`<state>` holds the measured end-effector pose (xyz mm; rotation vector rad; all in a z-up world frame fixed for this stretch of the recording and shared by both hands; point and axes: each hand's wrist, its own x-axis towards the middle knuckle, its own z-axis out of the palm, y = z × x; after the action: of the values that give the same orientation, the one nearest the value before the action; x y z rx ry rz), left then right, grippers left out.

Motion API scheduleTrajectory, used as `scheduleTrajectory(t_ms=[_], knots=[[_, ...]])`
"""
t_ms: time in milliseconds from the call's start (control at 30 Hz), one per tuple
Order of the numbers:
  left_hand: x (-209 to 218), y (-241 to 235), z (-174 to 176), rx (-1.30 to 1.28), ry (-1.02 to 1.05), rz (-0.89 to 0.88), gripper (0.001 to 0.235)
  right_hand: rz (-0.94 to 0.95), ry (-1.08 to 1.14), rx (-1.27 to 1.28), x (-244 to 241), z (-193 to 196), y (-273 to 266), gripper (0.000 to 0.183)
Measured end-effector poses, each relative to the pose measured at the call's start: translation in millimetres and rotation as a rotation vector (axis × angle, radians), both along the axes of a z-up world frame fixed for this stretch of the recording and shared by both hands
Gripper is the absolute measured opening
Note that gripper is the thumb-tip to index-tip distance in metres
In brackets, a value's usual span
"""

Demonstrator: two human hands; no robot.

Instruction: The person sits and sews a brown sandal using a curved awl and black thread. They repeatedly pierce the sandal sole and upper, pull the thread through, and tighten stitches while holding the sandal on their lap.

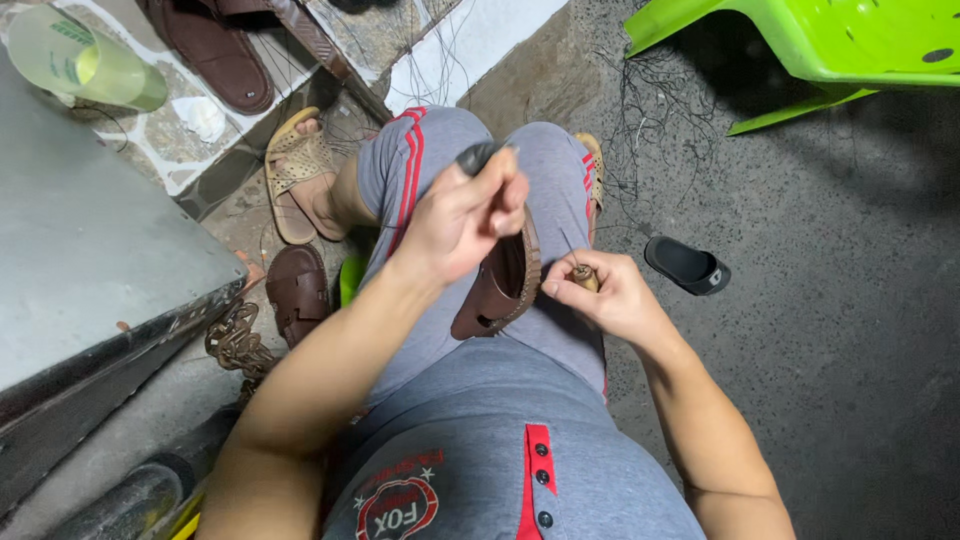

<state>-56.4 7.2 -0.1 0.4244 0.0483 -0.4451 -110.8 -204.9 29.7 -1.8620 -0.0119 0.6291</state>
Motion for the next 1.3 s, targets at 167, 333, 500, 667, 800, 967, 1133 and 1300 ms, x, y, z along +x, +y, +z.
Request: scheduleTrajectory(t_ms=[167, 333, 500, 667, 800, 967, 1133, 1300], knots=[[40.7, -27.5, -14.8, 0.066, -0.017, 0.051, 0.014, -0.08, 0.122, 0.129, -3.0, -8.0, 5.9, 0.002], [34.6, -12.4, -10.9, 0.106, 0.013, 0.097, 0.015, -0.17, 0.23, 0.236, -4.2, 4.1, 10.1, 0.002], [-16.8, 24.4, 34.3, 0.534, -0.345, -0.246, 0.017, -0.276, 0.401, 0.583, -14.3, 3.4, 0.1, 0.006], [-45.8, 14.8, 13.8, 0.513, -0.641, -0.422, 0.013, -0.286, 0.25, 0.527, -18.3, 15.4, 1.9, 0.008], [-46.1, 24.2, 20.9, 0.69, -0.616, -0.25, 0.018, -0.094, -0.069, 0.127, -14.3, 4.1, -11.7, 0.025], [-56.1, 35.9, 32.4, 1.548, -0.882, -0.275, 0.041, 0.137, 0.055, -0.062, -18.2, 15.8, -12.0, 0.017], [-50.0, 34.5, 23.6, 1.843, -1.09, -0.547, 0.027, 0.04, 0.291, 0.271, -23.5, 10.1, -10.4, 0.02], [-21.8, 33.6, 51.1, 0.729, -0.803, -0.431, 0.03, -0.192, 0.469, 0.85, -38.1, -38.9, -21.1, 0.029]])
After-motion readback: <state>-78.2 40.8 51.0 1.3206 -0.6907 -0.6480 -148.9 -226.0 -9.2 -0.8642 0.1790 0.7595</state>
